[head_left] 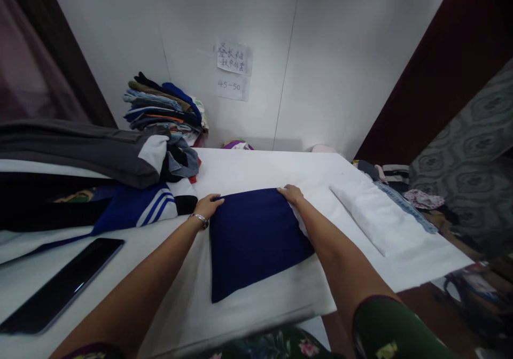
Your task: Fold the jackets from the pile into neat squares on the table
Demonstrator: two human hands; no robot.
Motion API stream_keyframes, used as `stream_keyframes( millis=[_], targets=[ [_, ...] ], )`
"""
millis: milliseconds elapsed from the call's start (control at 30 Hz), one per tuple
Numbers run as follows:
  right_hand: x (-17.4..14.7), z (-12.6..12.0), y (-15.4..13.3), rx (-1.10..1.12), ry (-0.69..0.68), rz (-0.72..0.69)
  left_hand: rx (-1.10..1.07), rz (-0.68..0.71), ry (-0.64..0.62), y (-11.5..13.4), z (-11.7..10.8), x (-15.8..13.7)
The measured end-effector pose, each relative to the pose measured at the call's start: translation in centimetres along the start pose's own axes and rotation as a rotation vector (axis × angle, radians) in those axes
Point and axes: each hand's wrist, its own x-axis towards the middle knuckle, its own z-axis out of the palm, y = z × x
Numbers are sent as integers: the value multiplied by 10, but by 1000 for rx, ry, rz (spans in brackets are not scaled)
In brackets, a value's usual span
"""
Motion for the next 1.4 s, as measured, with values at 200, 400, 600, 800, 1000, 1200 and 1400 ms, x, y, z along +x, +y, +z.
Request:
stream_keyframes(
  millis=[200, 400, 600, 800, 1000, 1200, 1400],
  targets=[
    [-5, 7, 12, -12, 85, 13, -27, -49, 31, -9, 7, 8],
    [1, 7, 19, -23, 44, 22, 42, -43, 41, -3, 8, 5],
    [-6, -5, -1, -101, 47, -18, 221, 192, 103, 29, 10, -27],
    [-31, 6, -9, -158, -64, -284, 524, 294, -117, 38, 26, -46],
    [-33, 11, 3, -146, -188, -233, 546, 286, -129, 35, 29, -43],
    [-50, 3, -10, -182, -159, -207, 533, 278, -121, 34, 29, -43],
    [-93, 13, -4, -204, -58, -336, 547, 256, -139, 38, 29, -44]
  ],
)
